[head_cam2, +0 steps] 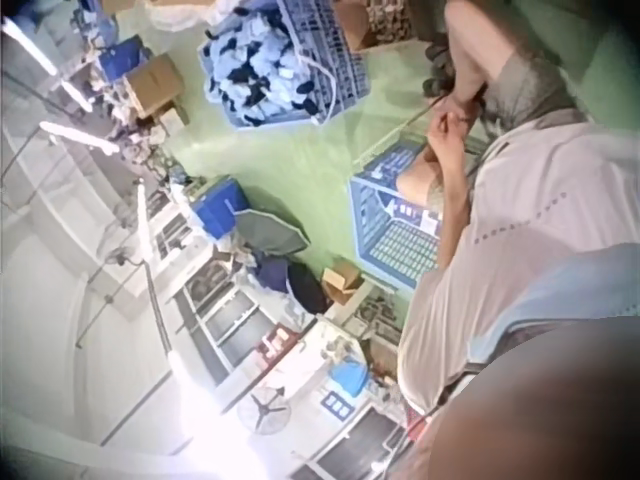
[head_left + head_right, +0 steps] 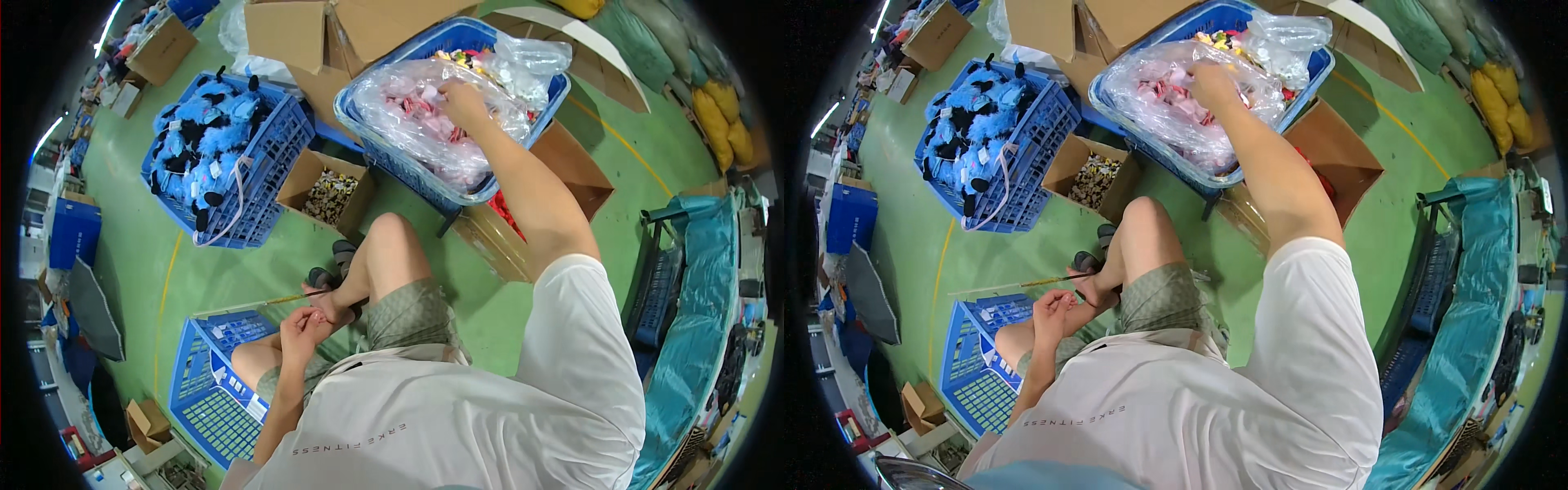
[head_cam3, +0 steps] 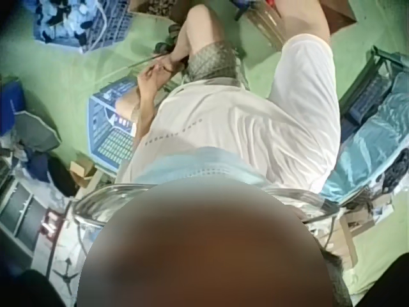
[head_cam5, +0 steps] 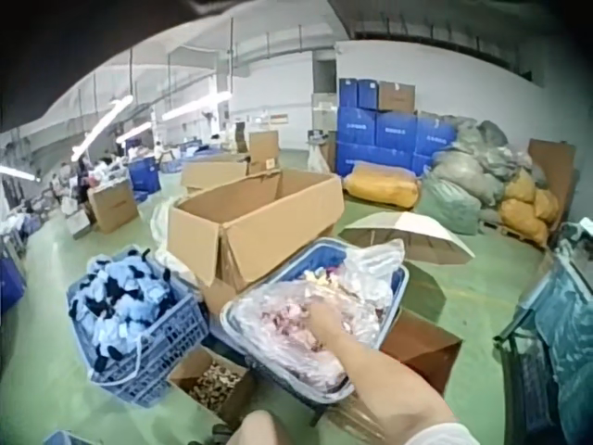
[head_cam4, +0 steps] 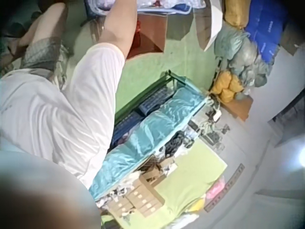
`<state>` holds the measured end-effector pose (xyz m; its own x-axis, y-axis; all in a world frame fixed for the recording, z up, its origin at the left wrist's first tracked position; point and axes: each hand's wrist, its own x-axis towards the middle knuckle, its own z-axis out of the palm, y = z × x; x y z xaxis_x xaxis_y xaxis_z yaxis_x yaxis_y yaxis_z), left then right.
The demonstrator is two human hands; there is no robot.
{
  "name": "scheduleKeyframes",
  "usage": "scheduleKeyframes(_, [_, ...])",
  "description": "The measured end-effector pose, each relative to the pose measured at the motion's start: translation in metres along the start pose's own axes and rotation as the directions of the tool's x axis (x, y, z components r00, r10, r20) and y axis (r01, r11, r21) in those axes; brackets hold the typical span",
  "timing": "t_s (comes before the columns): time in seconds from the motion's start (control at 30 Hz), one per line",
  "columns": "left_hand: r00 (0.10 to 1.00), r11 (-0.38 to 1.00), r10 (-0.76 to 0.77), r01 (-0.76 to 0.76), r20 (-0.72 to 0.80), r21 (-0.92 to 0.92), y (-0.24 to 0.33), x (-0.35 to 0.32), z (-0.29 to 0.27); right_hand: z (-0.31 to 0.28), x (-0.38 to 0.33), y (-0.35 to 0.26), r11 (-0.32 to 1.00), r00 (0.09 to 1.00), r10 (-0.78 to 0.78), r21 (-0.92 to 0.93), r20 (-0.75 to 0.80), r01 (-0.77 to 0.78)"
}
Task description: Assembling small pink and red decorative components in a factory setting.
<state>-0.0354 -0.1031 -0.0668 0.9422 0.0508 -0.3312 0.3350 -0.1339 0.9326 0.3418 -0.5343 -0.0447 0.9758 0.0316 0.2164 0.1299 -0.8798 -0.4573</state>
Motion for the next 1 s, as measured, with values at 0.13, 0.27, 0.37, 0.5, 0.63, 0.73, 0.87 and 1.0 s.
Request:
scheduleKeyframes(0.13, [0.992,0.990,0.124,-0.125,-0.016,-0.058,0.007,0.010,-0.002,-0.071,-0.030,-0.101,0.816,0.991,0.084,0.564,0.102,-0.127])
scheduleKeyframes(0.27, [0.953,0.944,0.299,-0.287,0.050,-0.161,0.072,0.029,0.013,-0.101,-0.111,-0.220,0.392,0.972,-0.159,0.915,0.174,-0.099])
scheduleKeyframes(0.37, [0.790,0.729,0.562,-0.613,-0.244,-0.305,0.162,0.021,0.027,-0.100,-0.178,-0.305,0.447,0.949,-0.253,0.892,0.188,-0.058])
scheduleKeyframes(0.5, [0.652,0.616,0.672,-0.755,-0.349,-0.223,0.210,-0.003,-0.016,-0.094,-0.217,-0.364,0.498,0.927,-0.359,0.862,0.109,0.091])
scheduleKeyframes(0.63, [0.612,0.579,0.705,-0.788,-0.359,-0.208,0.213,-0.020,-0.055,-0.080,-0.221,-0.399,0.373,0.878,-0.472,0.921,0.085,0.112])
scheduleKeyframes(0.73, [0.632,0.559,0.656,-0.774,-0.414,-0.297,0.211,-0.031,-0.074,-0.063,-0.216,-0.412,0.112,0.813,-0.571,0.992,0.116,-0.062])
scheduleKeyframes(0.87, [0.661,0.559,0.596,-0.749,-0.456,-0.355,0.202,-0.030,-0.083,-0.044,-0.212,-0.422,0.205,0.818,-0.576,0.968,0.002,0.142])
scheduleKeyframes(1.0, [0.681,0.544,0.572,-0.732,-0.458,-0.409,0.192,-0.020,-0.090,-0.052,-0.222,-0.444,0.142,0.851,-0.513,0.989,0.116,-0.050])
